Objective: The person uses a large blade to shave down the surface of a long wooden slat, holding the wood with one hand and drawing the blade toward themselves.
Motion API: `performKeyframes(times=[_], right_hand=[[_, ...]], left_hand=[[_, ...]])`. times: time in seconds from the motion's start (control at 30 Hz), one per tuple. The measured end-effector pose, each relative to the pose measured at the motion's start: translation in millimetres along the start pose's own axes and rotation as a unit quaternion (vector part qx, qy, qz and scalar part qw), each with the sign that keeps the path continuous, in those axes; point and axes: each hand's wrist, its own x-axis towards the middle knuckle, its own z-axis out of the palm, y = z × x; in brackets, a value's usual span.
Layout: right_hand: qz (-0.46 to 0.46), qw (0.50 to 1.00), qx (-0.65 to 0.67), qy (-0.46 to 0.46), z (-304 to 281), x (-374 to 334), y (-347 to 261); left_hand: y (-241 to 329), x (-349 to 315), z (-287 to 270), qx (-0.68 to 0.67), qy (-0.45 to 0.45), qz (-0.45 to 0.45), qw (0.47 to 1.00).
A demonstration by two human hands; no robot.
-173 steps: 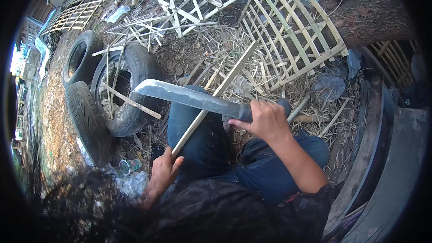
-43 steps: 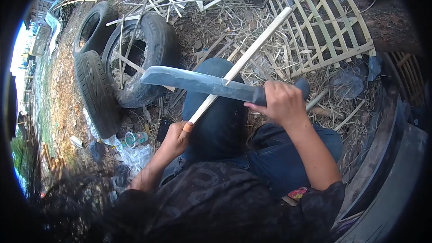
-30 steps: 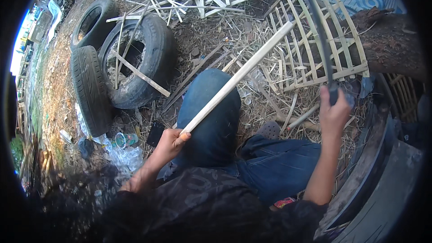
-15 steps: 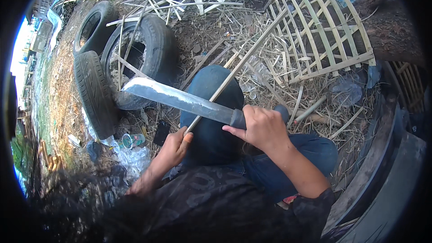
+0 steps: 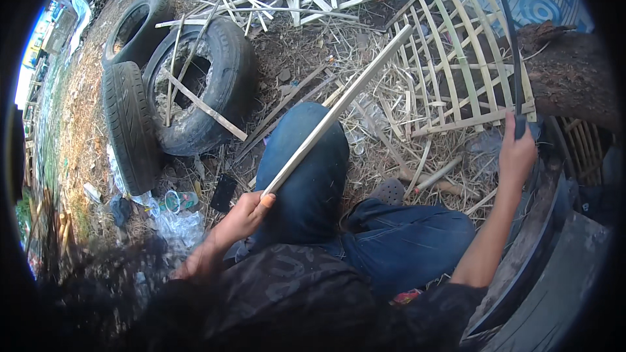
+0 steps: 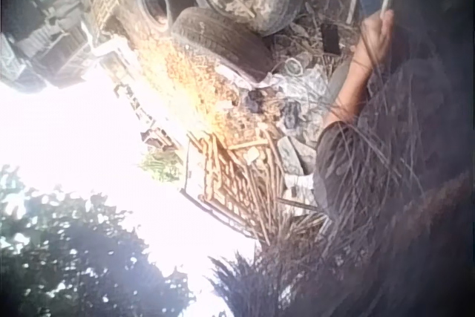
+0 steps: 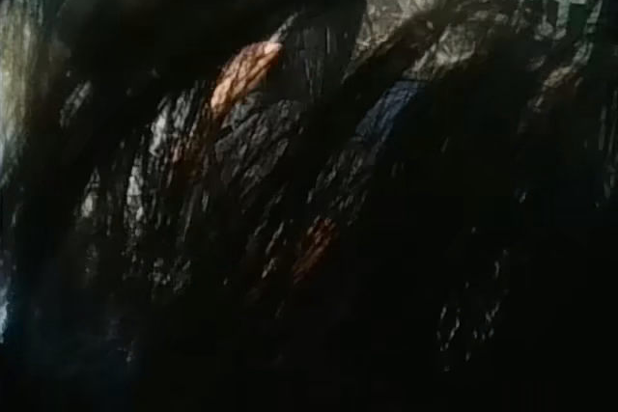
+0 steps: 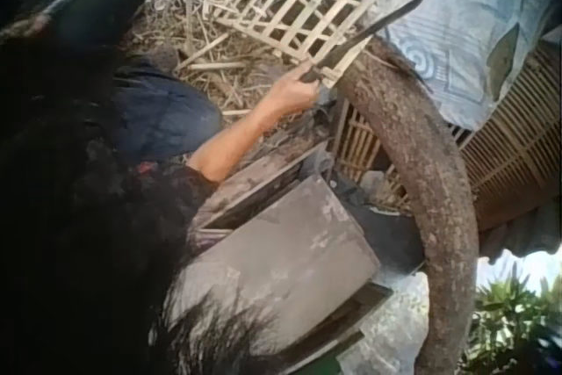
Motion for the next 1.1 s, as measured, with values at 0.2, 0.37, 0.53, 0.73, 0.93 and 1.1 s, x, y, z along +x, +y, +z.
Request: performKeyframes(times=[0.2,0.37,0.53,0.73,0.93,1.1], right_hand=[[-0.025,0.941,0.263,-0.209,-23.0,-99.9,-92.0],[-0.347,0.898,0.179,-0.204,18.0,-155.8,-150.7],[-0.428,0.877,0.155,-0.157,36.0,-135.1,-142.8],[-0.043,0.987,0.069,-0.137,20.8,-44.7,-51.4],[0.025,0.991,0.126,-0.043,-23.1,-44.6,-21.1],[-0.226,0.945,0.182,-0.152,3.2,-104.9,-105.8]], left_hand=[[25.5,11.5,0.9,0.047,-0.062,-0.036,0.996],[42.3,17.6,14.1,0.028,-0.038,-0.015,0.999],[40.6,11.9,15.1,0.080,-0.006,-0.008,0.997],[31.1,3.2,12.3,0.035,-0.004,-0.089,0.995],[34.3,11.4,11.9,0.031,-0.013,-0.059,0.998],[18.9,16.2,7.4,0.081,-0.054,-0.036,0.995]])
